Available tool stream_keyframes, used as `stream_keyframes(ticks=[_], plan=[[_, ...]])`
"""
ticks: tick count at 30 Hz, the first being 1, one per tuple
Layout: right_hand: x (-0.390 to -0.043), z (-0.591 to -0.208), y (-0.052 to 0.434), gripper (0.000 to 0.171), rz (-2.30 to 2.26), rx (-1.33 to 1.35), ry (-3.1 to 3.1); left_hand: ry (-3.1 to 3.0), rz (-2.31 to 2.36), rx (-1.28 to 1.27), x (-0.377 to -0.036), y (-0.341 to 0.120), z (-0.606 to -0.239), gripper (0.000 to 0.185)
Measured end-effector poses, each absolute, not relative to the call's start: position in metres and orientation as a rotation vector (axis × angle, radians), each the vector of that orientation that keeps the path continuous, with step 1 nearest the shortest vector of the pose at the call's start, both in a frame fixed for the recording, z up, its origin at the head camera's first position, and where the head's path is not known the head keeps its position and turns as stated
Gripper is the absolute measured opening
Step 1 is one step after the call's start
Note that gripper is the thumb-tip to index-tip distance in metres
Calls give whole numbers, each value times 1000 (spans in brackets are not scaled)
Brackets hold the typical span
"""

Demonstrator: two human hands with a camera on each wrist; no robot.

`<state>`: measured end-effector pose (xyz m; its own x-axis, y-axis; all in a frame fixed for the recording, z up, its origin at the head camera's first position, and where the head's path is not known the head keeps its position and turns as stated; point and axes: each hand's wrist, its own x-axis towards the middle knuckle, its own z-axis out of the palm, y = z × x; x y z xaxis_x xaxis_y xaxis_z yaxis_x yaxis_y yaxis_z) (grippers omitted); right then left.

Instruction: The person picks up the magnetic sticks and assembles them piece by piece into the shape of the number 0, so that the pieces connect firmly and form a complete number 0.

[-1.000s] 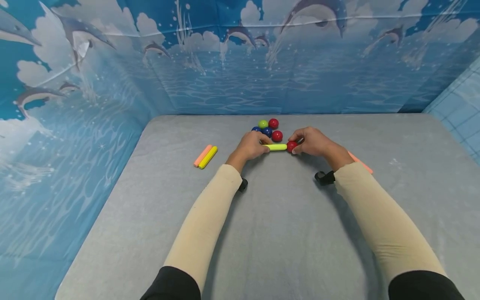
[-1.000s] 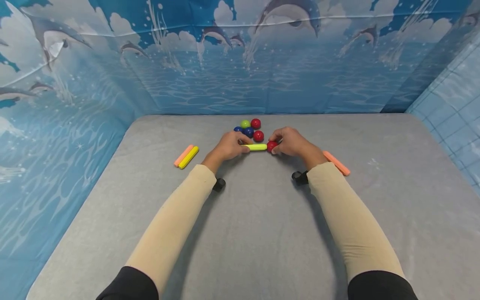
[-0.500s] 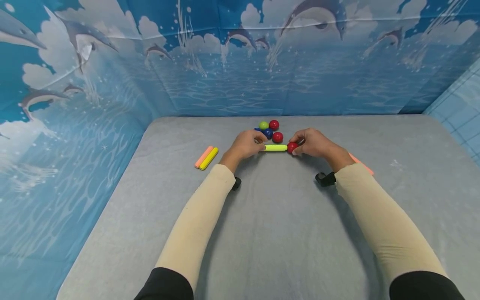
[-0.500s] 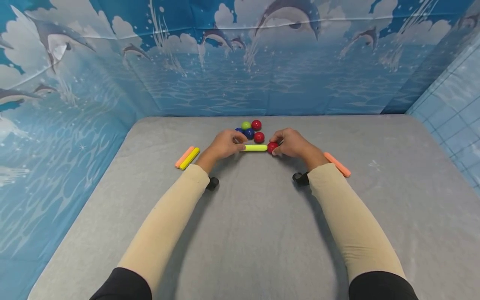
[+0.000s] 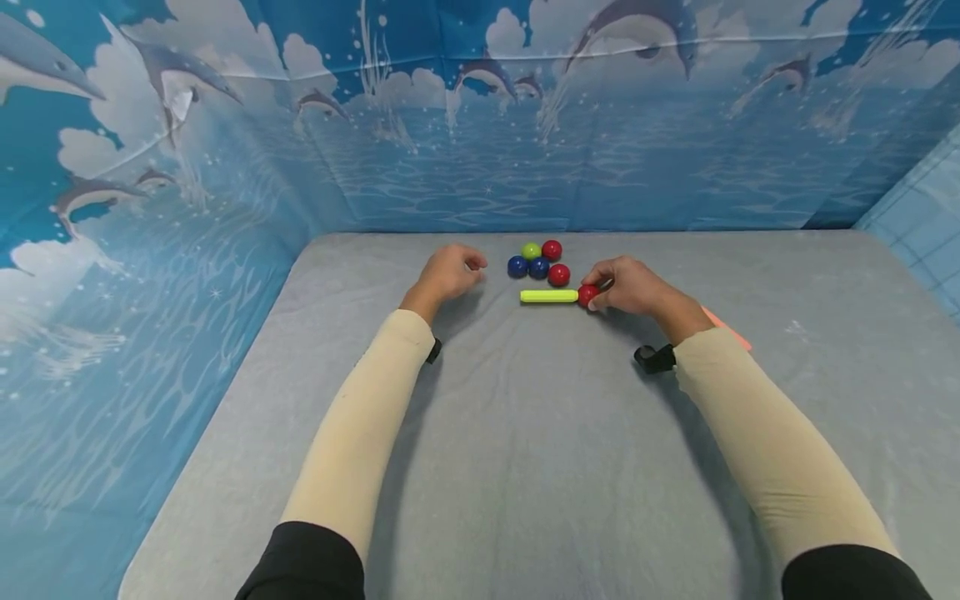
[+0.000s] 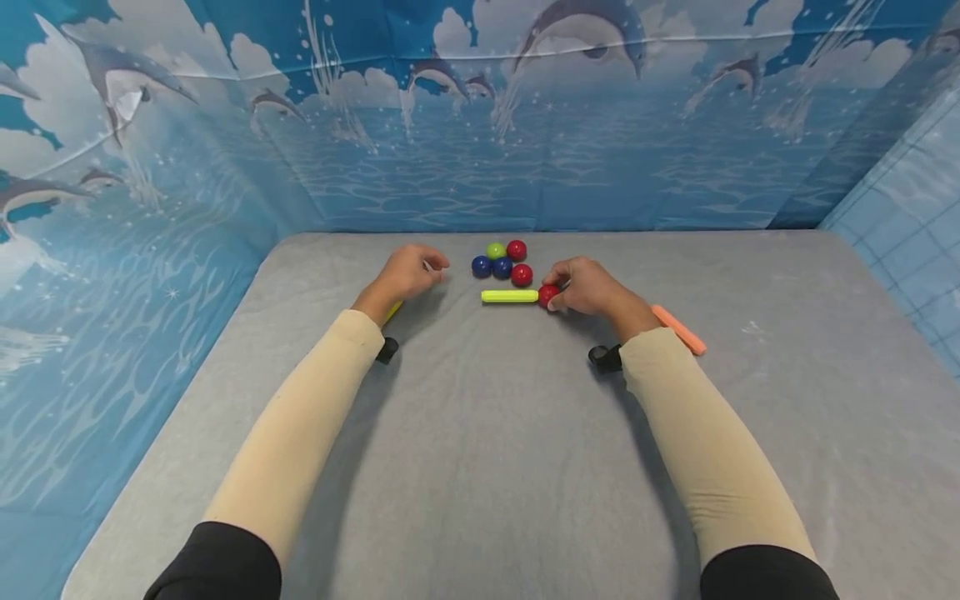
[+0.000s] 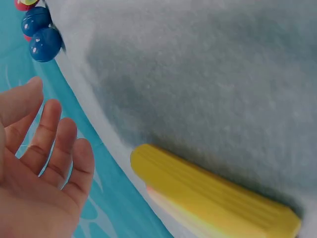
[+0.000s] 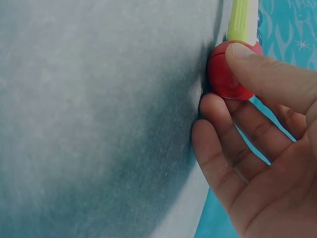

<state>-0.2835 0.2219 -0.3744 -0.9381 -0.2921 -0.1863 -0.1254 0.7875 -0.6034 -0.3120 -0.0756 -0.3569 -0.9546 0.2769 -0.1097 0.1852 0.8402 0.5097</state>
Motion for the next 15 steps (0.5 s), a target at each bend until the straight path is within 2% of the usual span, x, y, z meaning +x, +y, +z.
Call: stream_keyframes(ticks=[7,15], plan=[[-283,-373,225,33,-886,-312,2699,2863,824,404,-319,-58,-364,36],[-285,-375,221,33,-906,-324,2699,2822,648,563,-323,-44,-368,48]])
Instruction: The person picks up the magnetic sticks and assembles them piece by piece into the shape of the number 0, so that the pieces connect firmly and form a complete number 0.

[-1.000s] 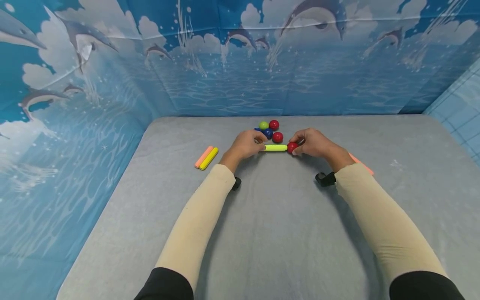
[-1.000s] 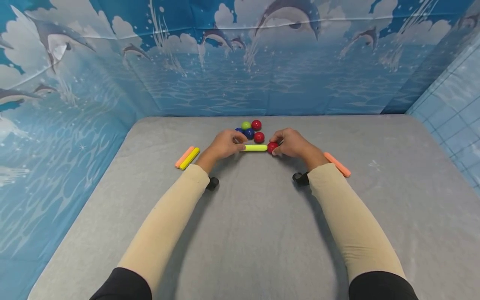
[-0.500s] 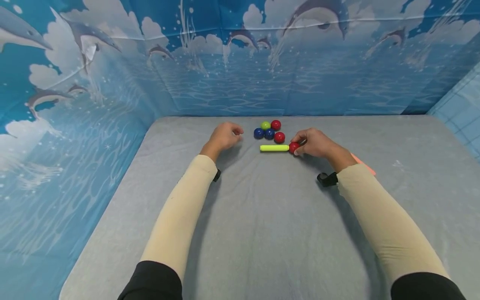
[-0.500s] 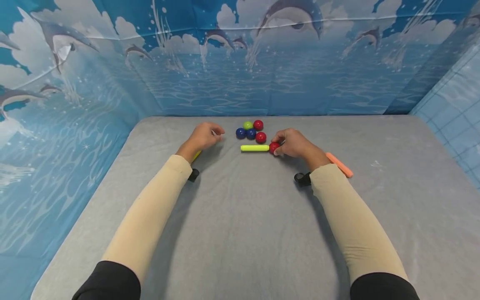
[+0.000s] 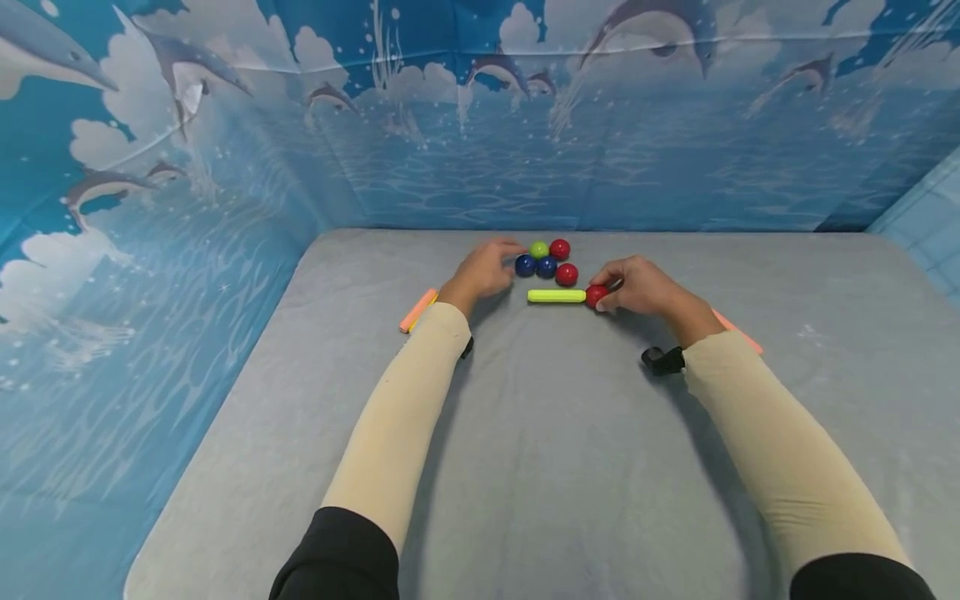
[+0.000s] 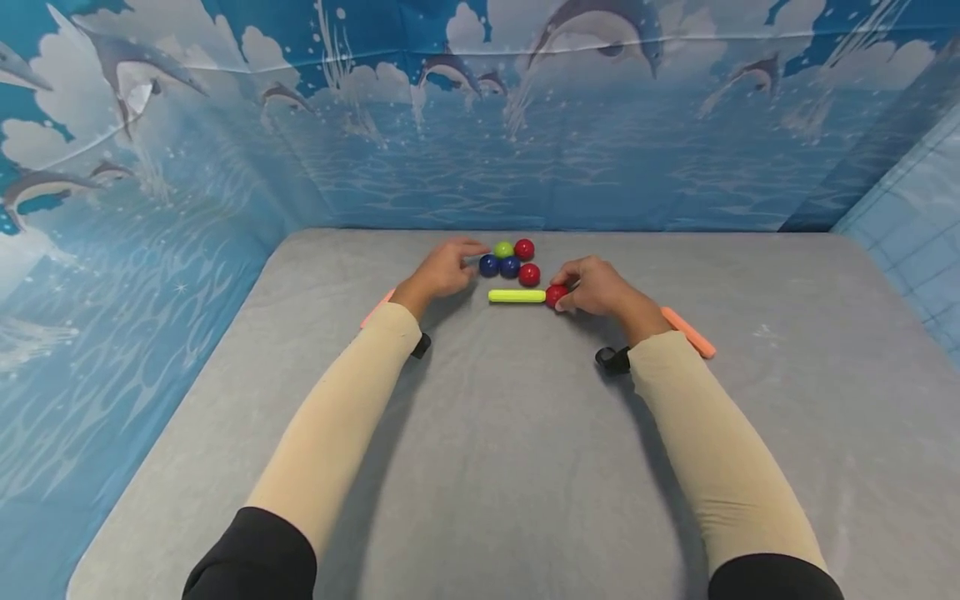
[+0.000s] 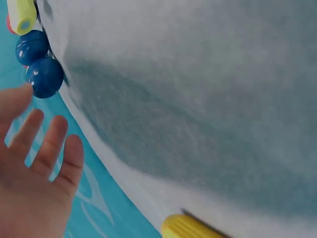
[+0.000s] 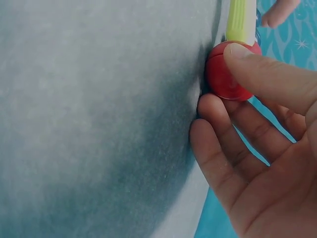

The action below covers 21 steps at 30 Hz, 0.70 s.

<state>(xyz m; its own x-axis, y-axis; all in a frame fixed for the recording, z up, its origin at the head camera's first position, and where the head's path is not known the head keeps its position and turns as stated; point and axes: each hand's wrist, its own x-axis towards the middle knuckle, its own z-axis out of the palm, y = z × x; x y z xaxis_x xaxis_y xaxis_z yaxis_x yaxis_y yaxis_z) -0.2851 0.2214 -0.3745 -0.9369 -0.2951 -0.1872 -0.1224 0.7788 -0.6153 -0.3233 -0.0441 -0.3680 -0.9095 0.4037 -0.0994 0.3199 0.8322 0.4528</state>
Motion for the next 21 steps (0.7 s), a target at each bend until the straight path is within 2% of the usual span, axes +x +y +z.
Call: stream_keyframes(ticks=[3,10,16,21], plan=[[-286,-377,219,34,-917,-332,2697,2801,613,576,-322,-44,-369,46],[-286,-379,218,33,-943,-297,2688,2894,736,551,-320,-42,-375,20],[-285,-378,218,34,-936,-289,2683,2885,725,529,-321,-45,-380,36],[-285,-375,221,34,-914,-283,2696,2886,677,545,-322,-44,-379,38]])
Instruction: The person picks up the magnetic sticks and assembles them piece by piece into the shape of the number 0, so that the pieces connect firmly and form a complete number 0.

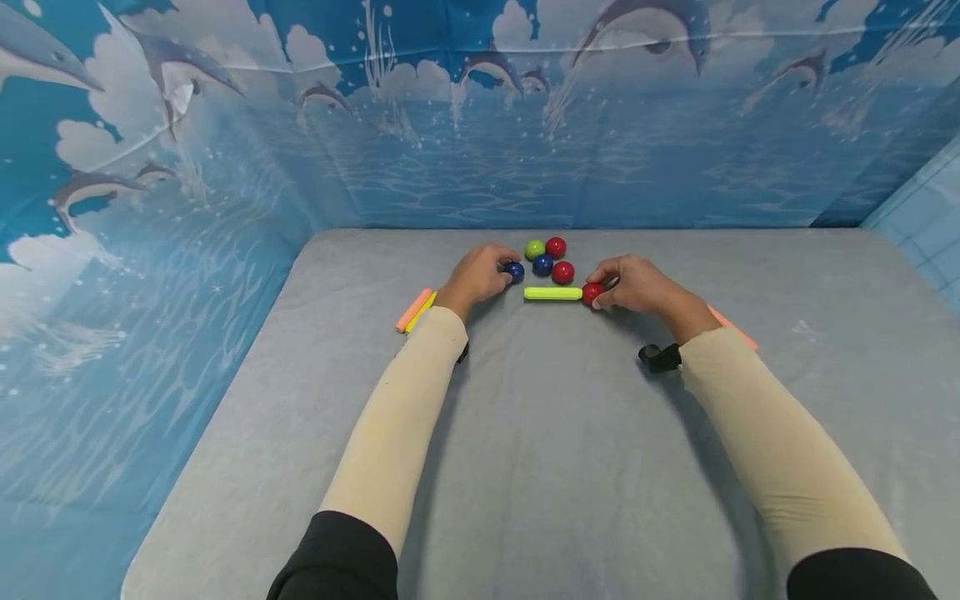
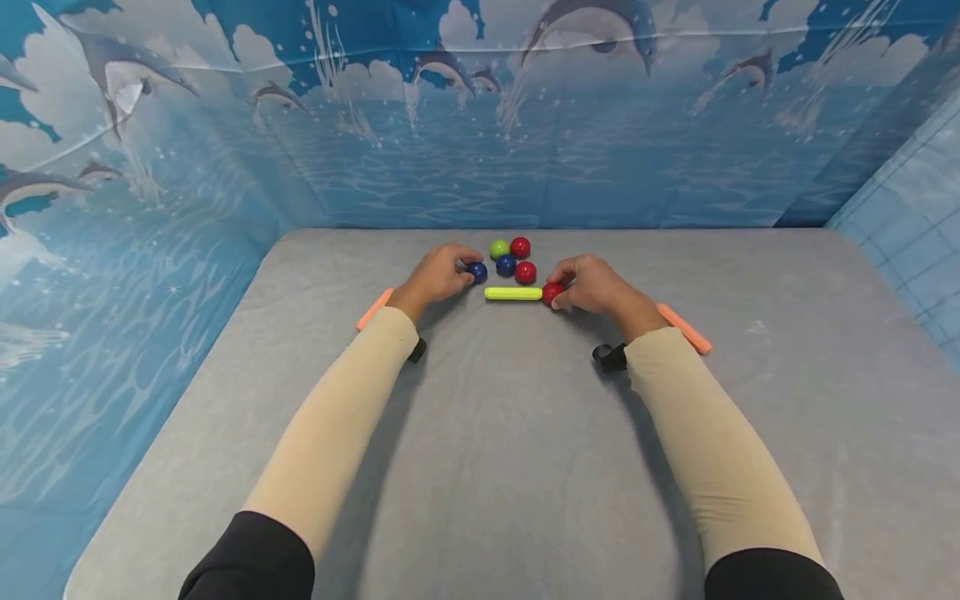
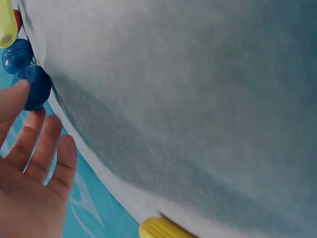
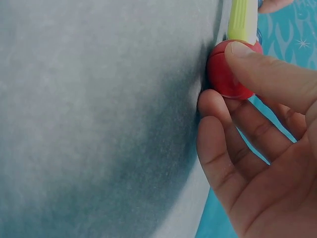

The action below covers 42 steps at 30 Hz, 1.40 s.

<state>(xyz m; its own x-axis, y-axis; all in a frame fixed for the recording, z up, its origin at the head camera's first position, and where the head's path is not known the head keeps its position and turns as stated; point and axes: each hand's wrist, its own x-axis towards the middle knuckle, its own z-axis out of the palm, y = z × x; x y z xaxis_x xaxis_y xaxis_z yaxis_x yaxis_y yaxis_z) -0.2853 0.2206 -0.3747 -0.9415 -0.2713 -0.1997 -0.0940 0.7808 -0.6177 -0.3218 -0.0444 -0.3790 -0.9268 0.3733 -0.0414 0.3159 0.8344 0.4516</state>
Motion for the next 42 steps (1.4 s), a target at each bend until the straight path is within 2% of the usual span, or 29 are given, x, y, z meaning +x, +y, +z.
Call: stream_keyframes(ticks=[8,14,21,31,42], plan=[[-287,-374,221,34,-917,-282,2685,2875,645,537,-318,-48,-378,37],[-287,-374,222,34,-923,-276,2676,2660,880,562,-316,-50,-378,46],[-288,-374,220,34,-933,-273,2676,2569,976,475,-316,-53,-377,40],[-290,-377,223,34,-926,-276,2671,2587,879,548,-315,-58,-379,44],[-293,-375,224,34,-951,-281,2644,2632,995,404,-314,-72,-380,37]])
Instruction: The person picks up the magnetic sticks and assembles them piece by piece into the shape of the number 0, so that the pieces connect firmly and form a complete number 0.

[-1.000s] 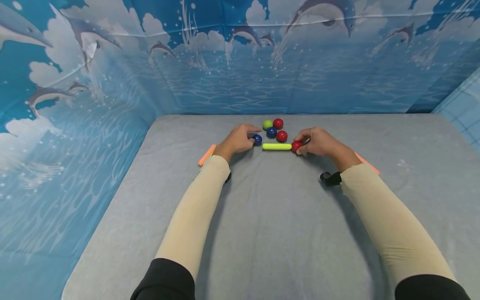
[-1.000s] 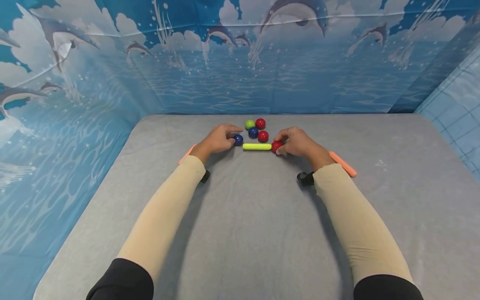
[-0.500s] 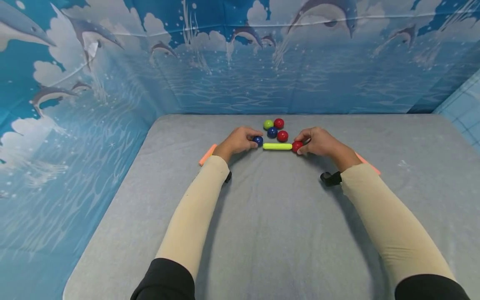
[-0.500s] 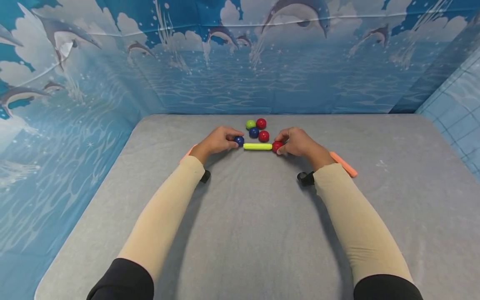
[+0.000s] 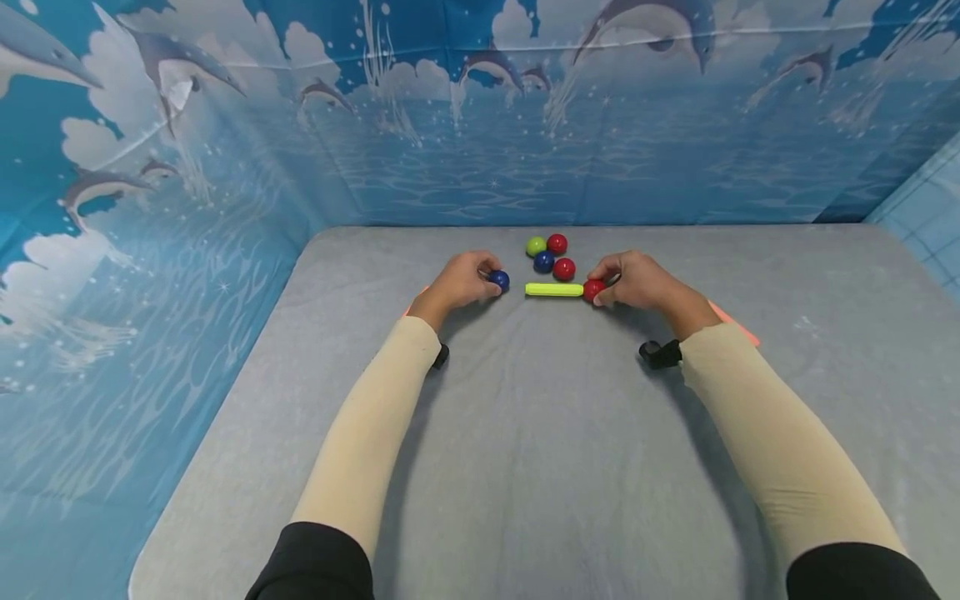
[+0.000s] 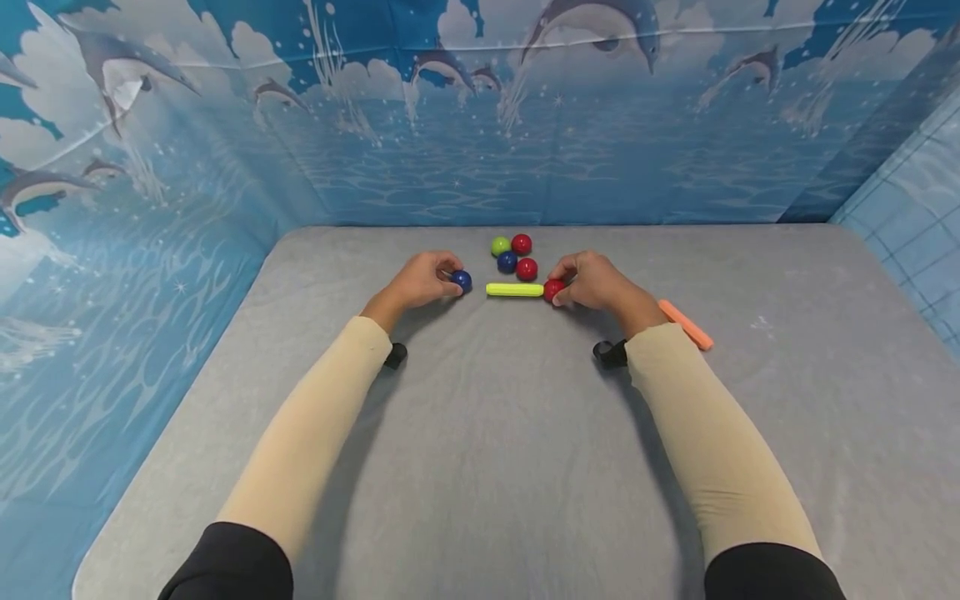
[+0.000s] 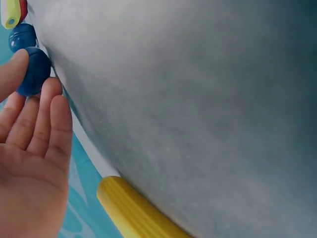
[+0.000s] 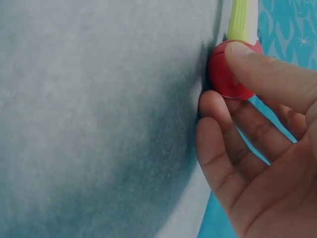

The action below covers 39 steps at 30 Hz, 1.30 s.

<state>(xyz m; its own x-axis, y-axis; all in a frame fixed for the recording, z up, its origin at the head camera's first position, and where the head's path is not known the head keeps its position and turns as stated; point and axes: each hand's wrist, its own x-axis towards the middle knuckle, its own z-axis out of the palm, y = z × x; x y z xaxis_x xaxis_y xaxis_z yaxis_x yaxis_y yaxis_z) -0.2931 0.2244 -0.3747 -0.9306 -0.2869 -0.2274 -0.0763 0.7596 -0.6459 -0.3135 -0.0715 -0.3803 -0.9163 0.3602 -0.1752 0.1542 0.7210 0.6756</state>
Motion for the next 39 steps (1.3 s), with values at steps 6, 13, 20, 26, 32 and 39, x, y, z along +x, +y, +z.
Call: stream_keyframes(ticks=[6,13,20,26,32,39], plan=[[-294,-374,226,34,-933,-278,2649,2629,972,445,-309,-70,-378,45],[-295,-373,227,36,-933,-266,2645,2607,953,450,-308,-63,-377,44],[-296,-374,224,34,-948,-276,2641,2599,929,441,-307,-61,-378,44],[-298,-374,225,33,-959,-275,2647,2596,930,444,-311,-60,-378,43],[-297,-374,223,32,-943,-278,2658,2595,917,459,-311,-60,-379,43],[-294,-374,223,32,-928,-323,2680,2595,944,469,-309,-60,-379,43]])
